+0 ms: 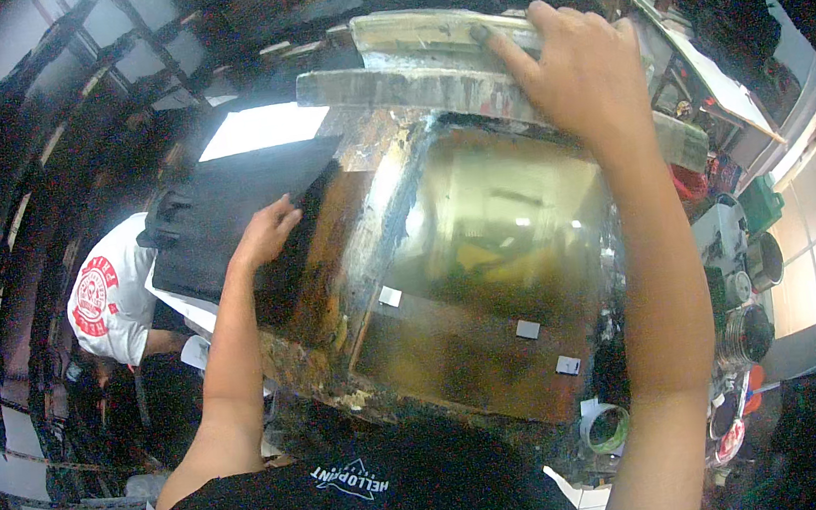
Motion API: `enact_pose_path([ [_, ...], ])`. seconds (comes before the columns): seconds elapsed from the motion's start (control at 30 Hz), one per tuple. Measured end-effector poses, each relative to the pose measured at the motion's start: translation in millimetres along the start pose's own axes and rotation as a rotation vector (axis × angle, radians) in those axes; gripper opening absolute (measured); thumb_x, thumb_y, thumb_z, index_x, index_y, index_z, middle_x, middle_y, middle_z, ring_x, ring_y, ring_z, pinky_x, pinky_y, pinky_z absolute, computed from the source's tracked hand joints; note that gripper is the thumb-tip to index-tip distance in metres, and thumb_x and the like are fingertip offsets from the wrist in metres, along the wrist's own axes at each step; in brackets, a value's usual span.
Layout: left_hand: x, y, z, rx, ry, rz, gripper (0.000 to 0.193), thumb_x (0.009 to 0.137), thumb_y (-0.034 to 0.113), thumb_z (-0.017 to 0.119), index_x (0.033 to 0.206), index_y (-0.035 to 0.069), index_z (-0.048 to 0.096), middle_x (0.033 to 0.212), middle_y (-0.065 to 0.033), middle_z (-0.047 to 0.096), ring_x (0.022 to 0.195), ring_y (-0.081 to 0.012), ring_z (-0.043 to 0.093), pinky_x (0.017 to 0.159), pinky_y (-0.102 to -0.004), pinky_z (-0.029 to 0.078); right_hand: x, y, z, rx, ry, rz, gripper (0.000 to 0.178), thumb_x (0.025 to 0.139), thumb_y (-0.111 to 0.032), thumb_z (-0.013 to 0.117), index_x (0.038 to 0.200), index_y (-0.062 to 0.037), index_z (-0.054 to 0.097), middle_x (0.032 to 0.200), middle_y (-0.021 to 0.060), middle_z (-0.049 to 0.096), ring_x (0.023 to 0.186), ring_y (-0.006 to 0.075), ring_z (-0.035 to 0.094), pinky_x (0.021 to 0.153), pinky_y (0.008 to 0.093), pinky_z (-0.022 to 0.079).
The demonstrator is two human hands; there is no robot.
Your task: The person performs screen printing on black bags by spreading green ink across a screen with a squeegee, lifting the screen, and placing the printed bags on a nearby stack.
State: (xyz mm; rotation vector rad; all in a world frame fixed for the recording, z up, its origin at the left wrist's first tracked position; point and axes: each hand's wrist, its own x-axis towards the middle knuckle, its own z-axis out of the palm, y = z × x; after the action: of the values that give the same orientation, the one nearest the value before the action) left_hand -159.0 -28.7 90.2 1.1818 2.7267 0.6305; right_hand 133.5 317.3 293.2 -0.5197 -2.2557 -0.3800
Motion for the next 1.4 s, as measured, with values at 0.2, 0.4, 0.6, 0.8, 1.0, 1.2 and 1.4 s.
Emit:
enact_pose_path([
  [0.2,13.3,106.7,91.2,-0.29,-0.174,0.225,0.036,0.106,0.036,0.055,0.114,0.002,0.064,0.112,-0.0268,0.069,0.104,-0.0429,0.067,0.091,-0.0482,0.051,-0.6,-0.2,5.8,-0.002,0.016,-0.023,0.062,0.097,-0.064,0.052,0.099,-0.0049,0.07,0.093,0.0187,0.074,0.096,0.0374,0.071,0.086,0.0557,0.047],
  [0.4,21.7,236.8,227.8,-0.439,-0.295,0.298,0.042,0.107,0.04,0.051,0.125,0.004,0.06,0.129,-0.0268,0.064,0.125,-0.0493,0.057,0.106,-0.0551,0.045,6.5,7.0,8.6,-0.033,-0.012,-0.037,0.058,0.097,-0.061,0.056,0.101,-0.0052,0.07,0.096,0.0211,0.073,0.093,0.0396,0.07,0.081,0.0545,0.05],
  [0.6,-32.0,216.3,227.5,-0.01,-0.027,0.611,0.055,0.102,0.052,0.055,0.141,0.014,0.063,0.157,-0.0176,0.048,0.151,-0.0409,0.034,0.125,-0.0632,0.014,13.3,1.9,-23.9,0.06,-0.401,0.071,0.073,0.105,-0.069,0.031,0.1,-0.0056,0.066,0.08,0.0062,0.062,0.073,0.0154,0.058,0.076,0.0394,0.05],
  [0.8,-53.3,161.8,216.2,0.192,-0.087,0.562,0.053,0.106,0.047,0.048,0.153,0.024,0.052,0.165,-0.0143,0.037,0.154,-0.0452,0.027,0.118,-0.0768,0.007,22.9,7.5,-24.5,0.122,-0.387,0.028,0.072,0.106,-0.067,0.033,0.088,-0.0063,0.068,0.074,0.004,0.062,0.069,0.0164,0.058,0.07,0.0391,0.052],
  [1.0,-36.0,224.5,268.1,0.188,0.0,0.539,0.052,0.108,0.04,0.043,0.157,0.024,0.045,0.168,-0.0159,0.03,0.153,-0.0511,0.023,0.114,-0.0811,0.009,21.8,6.1,-13.0,0.035,-0.258,0.036,0.073,0.106,-0.065,0.034,0.089,-0.004,0.072,0.083,0.0109,0.071,0.08,0.0207,0.068,0.077,0.0432,0.056],
  [1.2,-66.1,260.5,276.7,0.214,-0.052,0.502,0.056,0.109,0.043,0.04,0.161,0.023,0.039,0.171,-0.0164,0.023,0.155,-0.0523,0.017,0.113,-0.082,0.008,18.0,5.9,-19.4,0.086,-0.364,0.121,0.072,0.106,-0.063,0.035,0.096,-0.0027,0.074,0.093,0.0136,0.075,0.092,0.0239,0.07,0.095,0.049,0.051],
  [1.4,-81.0,269.4,273.7,0.173,-0.025,0.506,0.055,0.108,0.044,0.043,0.158,0.022,0.045,0.17,-0.0177,0.026,0.154,-0.0517,0.018,0.114,-0.0807,0.009,16.1,5.1,-20.7,0.042,-0.322,0.085,0.073,0.106,-0.063,0.035,0.101,-0.0022,0.074,0.096,0.0138,0.075,0.094,0.0248,0.07,0.099,0.0511,0.05],
])
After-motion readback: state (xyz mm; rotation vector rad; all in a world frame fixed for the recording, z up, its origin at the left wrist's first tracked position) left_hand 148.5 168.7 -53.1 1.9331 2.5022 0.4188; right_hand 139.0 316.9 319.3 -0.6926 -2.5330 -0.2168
